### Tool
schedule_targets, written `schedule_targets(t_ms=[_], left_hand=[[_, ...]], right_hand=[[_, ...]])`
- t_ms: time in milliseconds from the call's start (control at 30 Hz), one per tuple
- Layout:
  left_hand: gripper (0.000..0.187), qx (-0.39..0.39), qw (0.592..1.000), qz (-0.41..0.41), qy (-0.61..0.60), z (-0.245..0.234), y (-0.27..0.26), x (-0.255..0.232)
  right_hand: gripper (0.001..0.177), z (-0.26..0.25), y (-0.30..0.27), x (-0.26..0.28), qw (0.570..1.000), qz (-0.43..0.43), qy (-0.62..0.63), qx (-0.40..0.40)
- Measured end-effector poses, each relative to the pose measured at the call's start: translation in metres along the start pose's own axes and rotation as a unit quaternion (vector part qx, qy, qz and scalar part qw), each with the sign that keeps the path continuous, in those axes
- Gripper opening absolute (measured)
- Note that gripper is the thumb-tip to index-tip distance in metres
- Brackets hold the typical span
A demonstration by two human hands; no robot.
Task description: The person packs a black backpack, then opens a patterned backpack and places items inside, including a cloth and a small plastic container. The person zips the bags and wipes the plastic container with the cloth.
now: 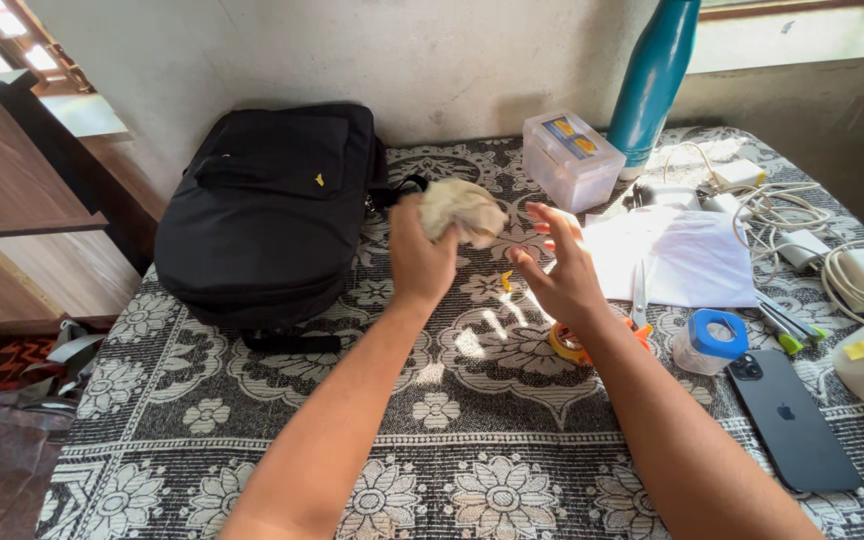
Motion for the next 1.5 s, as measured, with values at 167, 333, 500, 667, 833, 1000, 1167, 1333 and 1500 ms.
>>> schedule_targets(t_ms=[167,333,500,667,833,1000,1167,1333,1500], left_hand=[[0.050,-0.064,0.995,0.061,0.050,-0.014,0.011,0.025],[0.048,0.017,0.993,0.070,-0.097,0.039,0.022,0.019],[0.055,0.006,0.964,0.264,0.002,0.089,0.023,-0.050],[0.074,0.277,0.942,0.063,0.179,0.115,0.031,-0.067],[0.085,0.432,0.873,-0.027,0.227,0.122,0.009,-0.046],[0.118,0.253,0.961,0.026,0.108,0.100,0.001,-0.006],[0.028,0.229,0.966,-0.054,0.104,0.083,-0.018,0.035],[0.032,0.250,0.942,-0.007,0.224,0.075,-0.031,0.003],[0.015,0.337,0.904,-0.233,0.117,0.067,-0.044,-0.031]], right_hand=[[0.058,-0.004,-0.001,-0.010,0.977,0.157,-0.144,0.010],[0.062,-0.016,-0.007,-0.020,0.963,0.224,-0.150,-0.002],[0.062,-0.032,-0.013,-0.025,0.969,0.108,-0.134,-0.178],[0.042,-0.030,-0.022,-0.052,0.948,0.165,-0.243,-0.120],[0.027,-0.018,-0.020,-0.076,0.899,0.311,-0.287,0.109],[0.029,-0.017,-0.021,-0.066,0.906,0.337,-0.230,0.117],[0.062,-0.032,-0.014,-0.034,0.944,0.175,-0.268,-0.075],[0.055,-0.026,-0.012,-0.024,0.962,0.218,-0.165,-0.029],[0.046,-0.023,-0.014,-0.011,0.969,0.182,-0.168,-0.013]])
Point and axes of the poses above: each hand's wrist, its own y-axis towards the middle knuckle, its own z-axis out of the palm, x = y × z, the point moved 4 cm from there along y, towards the middle knuckle, and after that the axes turned 15 degrees about x, right-handed, at the moved point
